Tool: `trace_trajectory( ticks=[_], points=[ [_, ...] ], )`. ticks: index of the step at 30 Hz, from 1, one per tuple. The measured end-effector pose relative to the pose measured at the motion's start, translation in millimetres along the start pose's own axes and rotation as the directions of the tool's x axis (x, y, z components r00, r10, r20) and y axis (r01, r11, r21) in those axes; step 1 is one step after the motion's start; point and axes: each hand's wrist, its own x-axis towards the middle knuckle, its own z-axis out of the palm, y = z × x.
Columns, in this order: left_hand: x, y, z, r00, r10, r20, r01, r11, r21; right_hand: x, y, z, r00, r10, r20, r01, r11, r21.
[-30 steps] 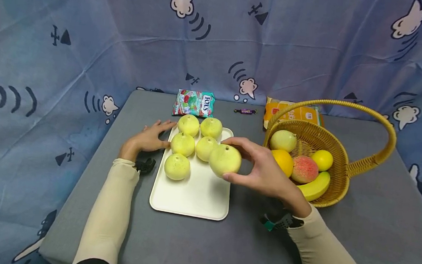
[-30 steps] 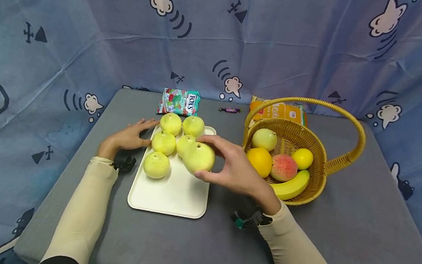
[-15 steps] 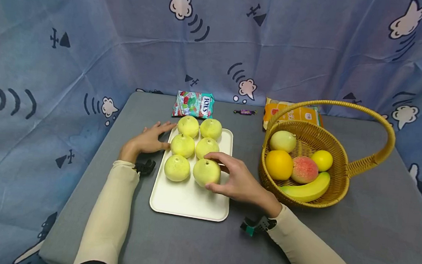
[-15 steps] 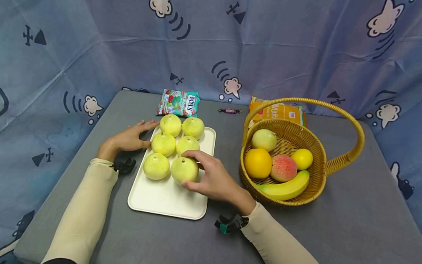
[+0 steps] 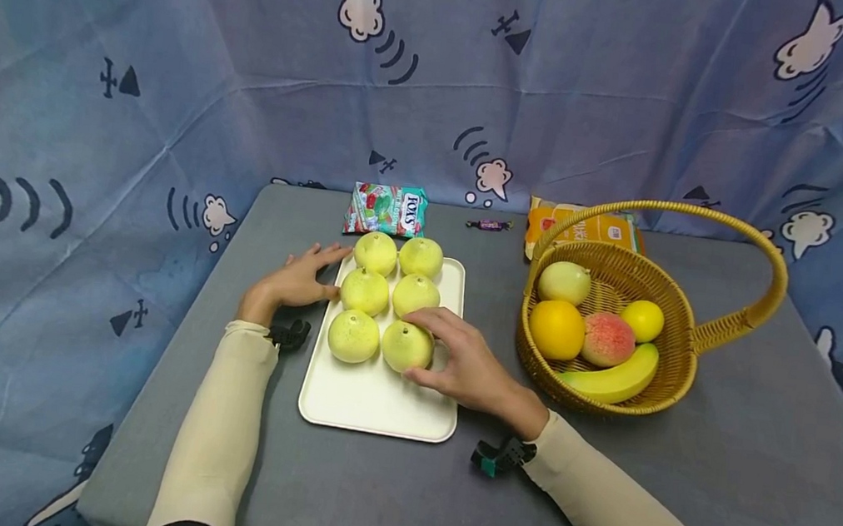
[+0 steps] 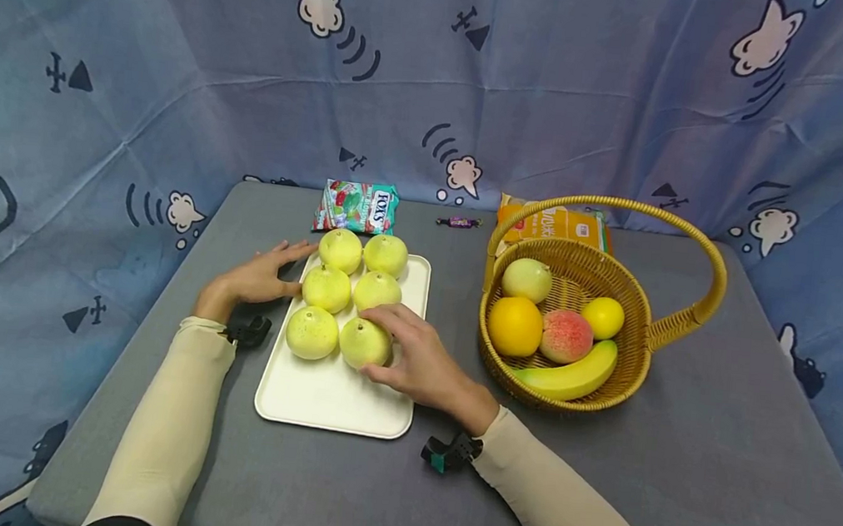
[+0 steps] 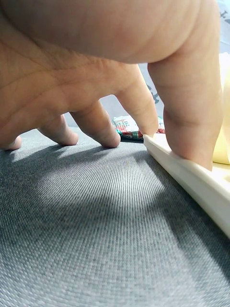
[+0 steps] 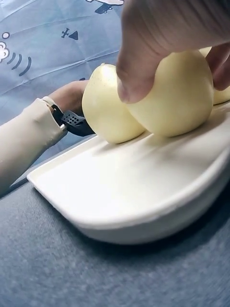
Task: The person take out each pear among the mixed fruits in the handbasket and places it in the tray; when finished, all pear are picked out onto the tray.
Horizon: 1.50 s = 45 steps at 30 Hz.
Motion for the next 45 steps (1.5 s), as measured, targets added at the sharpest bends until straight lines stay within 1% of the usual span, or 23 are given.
trace_trajectory(
  ticks=[3, 13, 21, 26, 31, 34, 37, 41, 43, 45],
  points=[
    [-0.1, 0.2, 0.2, 1.000, -0.002, 0.001, 0.002, 1.000, 0.004, -0.3, -1, 0, 1.000, -0.002, -0.017, 0.001, 1.000, -0.025],
    [-1.1, 2.1, -1.5, 1.000, 0.004, 0.000, -0.004, 1.000, -0.010, -1.4, -1, 7, 0.996, -0.024, -0.083, 0.020, 0.999, -0.049],
    [-1.0, 0.4, -1.0, 1.000, 0.010, -0.001, -0.010, 1.000, -0.011, -1.7, 0, 8, 0.997, -0.005, -0.071, -0.001, 0.996, -0.087],
    [-2.1, 1.7, -1.5, 1.000, 0.013, -0.002, -0.013, 1.000, -0.011, 0.7, -5, -2, 0.999, 0.005, -0.045, -0.009, 0.997, -0.079],
    [-3.4, 3.2, -1.7, 1.000, 0.010, 0.000, -0.010, 1.000, -0.019, 5.1, -16, -26, 1.000, 0.015, -0.014, -0.015, 1.000, -0.020],
    [-3.9, 3.4, -1.4, 1.000, 0.003, 0.001, -0.003, 1.000, -0.018, 6.3, -25, -48, 1.000, 0.027, 0.011, -0.027, 1.000, 0.000],
    [-3.5, 3.8, -1.7, 1.000, 0.003, 0.003, -0.003, 1.000, -0.016, 4.5, -33, -73, 0.998, 0.056, 0.024, -0.056, 0.998, -0.003],
    [-1.4, 3.1, -1.4, 1.000, 0.006, 0.006, -0.006, 1.000, -0.013, -4.4, -38, -110, 0.994, 0.106, 0.006, -0.106, 0.994, -0.016],
    [-0.7, 2.6, -1.4, 1.000, 0.005, 0.007, -0.005, 1.000, -0.011, -10.9, -36, -128, 0.993, 0.120, -0.022, -0.121, 0.992, -0.031],
    [-0.7, 1.9, -1.7, 1.000, 0.004, 0.006, -0.004, 1.000, -0.010, -17.3, -31, -146, 0.992, 0.115, -0.046, -0.117, 0.991, -0.056]
  ],
)
